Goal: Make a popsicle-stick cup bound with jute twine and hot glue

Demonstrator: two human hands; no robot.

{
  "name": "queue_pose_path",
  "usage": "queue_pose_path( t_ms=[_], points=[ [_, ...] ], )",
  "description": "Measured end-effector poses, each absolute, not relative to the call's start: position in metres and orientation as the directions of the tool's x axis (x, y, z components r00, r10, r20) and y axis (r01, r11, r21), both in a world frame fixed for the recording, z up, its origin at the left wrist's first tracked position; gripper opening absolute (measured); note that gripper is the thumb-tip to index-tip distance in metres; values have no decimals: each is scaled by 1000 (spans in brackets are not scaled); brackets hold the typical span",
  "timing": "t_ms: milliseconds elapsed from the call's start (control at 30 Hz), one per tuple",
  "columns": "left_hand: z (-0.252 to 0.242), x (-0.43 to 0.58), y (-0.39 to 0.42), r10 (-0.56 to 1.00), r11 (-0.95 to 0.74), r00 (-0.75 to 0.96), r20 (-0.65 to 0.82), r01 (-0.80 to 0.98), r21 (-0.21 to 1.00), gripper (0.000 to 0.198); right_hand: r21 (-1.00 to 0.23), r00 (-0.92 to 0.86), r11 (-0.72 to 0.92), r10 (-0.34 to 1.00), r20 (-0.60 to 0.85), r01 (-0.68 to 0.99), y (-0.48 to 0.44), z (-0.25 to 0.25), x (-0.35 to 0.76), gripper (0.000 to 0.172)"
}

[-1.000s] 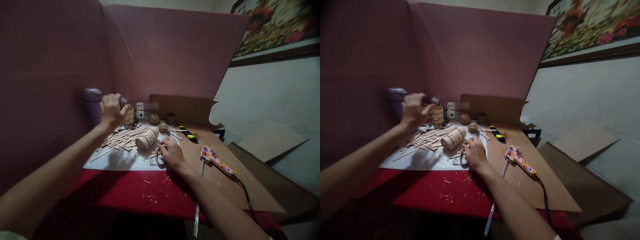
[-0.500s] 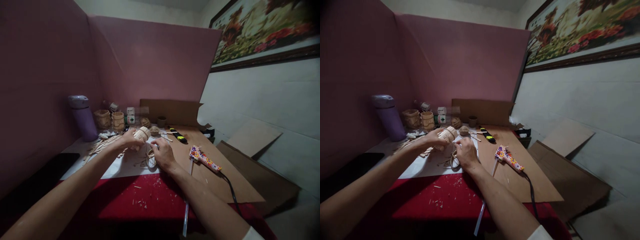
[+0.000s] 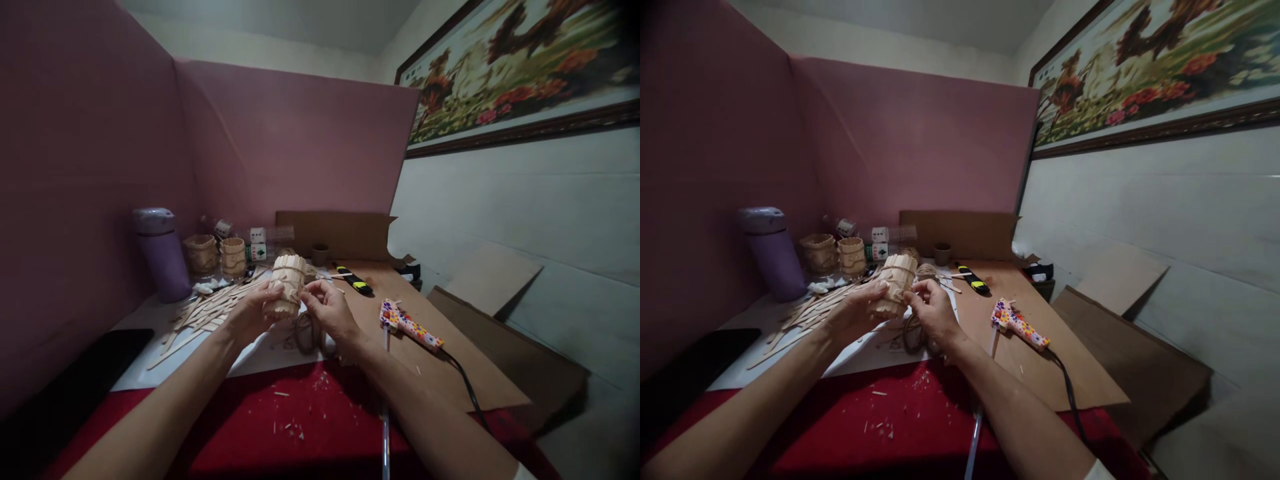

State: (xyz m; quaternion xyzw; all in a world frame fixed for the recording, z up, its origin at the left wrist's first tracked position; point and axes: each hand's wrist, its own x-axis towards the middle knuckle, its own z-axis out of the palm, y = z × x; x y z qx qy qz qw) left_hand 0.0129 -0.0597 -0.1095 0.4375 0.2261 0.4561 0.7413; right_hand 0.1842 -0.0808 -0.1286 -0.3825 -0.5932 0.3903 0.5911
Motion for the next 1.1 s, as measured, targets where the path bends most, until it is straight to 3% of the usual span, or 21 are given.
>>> queue_pose_path(
  t_ms=[167,367,700,1100],
  points=[
    [-108,17,-65,834,283,551,36,-483,829,37,-817,75,558,817,571,146,-85,-121,191,30],
    [-108,23,-69,839,395,535,-98,-476,785,33,-713,74,627,732,677,313,-89,-125,192,18],
    [-102,31,-78,841,431,530,-108,-534,728,21,-438,-46,695,559,828,570,-100,-124,194,13],
    [-111,31,-74,832,444,541,-124,-516,732,20,-443,-24,678,561,827,587,-98,-130,195,11]
  ],
)
